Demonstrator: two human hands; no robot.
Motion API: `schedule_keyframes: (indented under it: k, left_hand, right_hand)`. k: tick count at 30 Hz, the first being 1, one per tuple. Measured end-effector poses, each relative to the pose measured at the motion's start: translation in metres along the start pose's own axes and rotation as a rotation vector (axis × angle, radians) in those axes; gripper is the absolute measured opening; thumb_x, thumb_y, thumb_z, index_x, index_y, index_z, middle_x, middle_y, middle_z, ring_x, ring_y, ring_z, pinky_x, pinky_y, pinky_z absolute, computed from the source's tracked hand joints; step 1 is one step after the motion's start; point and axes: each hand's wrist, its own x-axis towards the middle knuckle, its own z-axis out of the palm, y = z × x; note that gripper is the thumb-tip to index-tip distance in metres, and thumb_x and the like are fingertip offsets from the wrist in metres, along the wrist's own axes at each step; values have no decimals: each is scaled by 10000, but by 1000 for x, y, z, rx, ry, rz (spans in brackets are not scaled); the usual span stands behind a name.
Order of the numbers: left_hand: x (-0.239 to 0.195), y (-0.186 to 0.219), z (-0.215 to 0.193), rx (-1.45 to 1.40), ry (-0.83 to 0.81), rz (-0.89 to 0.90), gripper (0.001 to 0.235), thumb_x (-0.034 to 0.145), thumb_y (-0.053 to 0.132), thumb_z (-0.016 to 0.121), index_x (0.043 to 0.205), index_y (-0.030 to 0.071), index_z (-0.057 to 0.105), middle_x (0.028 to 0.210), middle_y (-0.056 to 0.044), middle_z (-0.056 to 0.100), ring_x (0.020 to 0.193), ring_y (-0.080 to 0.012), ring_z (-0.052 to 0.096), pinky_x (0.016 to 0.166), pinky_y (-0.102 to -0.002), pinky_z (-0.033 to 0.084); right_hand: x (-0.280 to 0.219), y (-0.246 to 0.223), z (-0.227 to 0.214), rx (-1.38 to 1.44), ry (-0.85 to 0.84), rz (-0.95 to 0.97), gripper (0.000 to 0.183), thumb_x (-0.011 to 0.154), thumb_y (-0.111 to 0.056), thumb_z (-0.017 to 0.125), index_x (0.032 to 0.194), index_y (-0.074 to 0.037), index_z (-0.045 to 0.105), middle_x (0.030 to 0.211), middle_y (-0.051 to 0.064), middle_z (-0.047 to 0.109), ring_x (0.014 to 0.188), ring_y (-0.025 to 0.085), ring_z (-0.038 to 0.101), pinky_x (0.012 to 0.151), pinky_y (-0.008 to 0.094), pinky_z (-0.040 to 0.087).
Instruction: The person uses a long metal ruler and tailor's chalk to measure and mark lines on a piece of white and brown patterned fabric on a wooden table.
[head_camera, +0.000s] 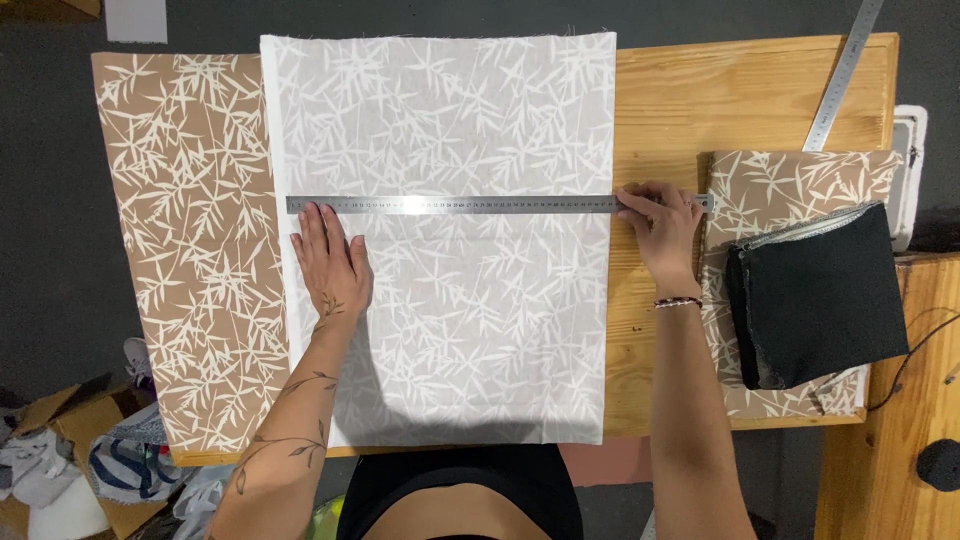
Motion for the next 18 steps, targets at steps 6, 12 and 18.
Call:
schedule_keyframes:
  k: [6,12,18]
  left_hand:
    - [-1,-7,3,-19,14,17,586,1096,355,504,1591,89,340,1654,-166,239,1526,-320,189,1250,-502,64]
    - [-3,-13,8,-27,28,21,586,1087,373,527,1585,114,361,1655,-134,251,1525,-306,190,1253,-496,74]
    - [-3,-18,14,-32,61,38,578,1077,380,555,1569,121,399,1646,-118,284,1518,-296,214,1250,-496,96]
  right_hand:
    - [-5,5,12,-6,60,26,209,976,-302,755,1185,-294,759,1159,21,593,1162,246,550,1120,517,228]
    - [-4,7,15,-28,66,76,214,948,-331,775,1161,-333,758,1157,-18,583,1184,224,550,1189,503,120]
    - [-1,4,20,17,95,124,216,939,-226,801,1141,-298,773,1130,27,590,1168,305,581,1183,602,132]
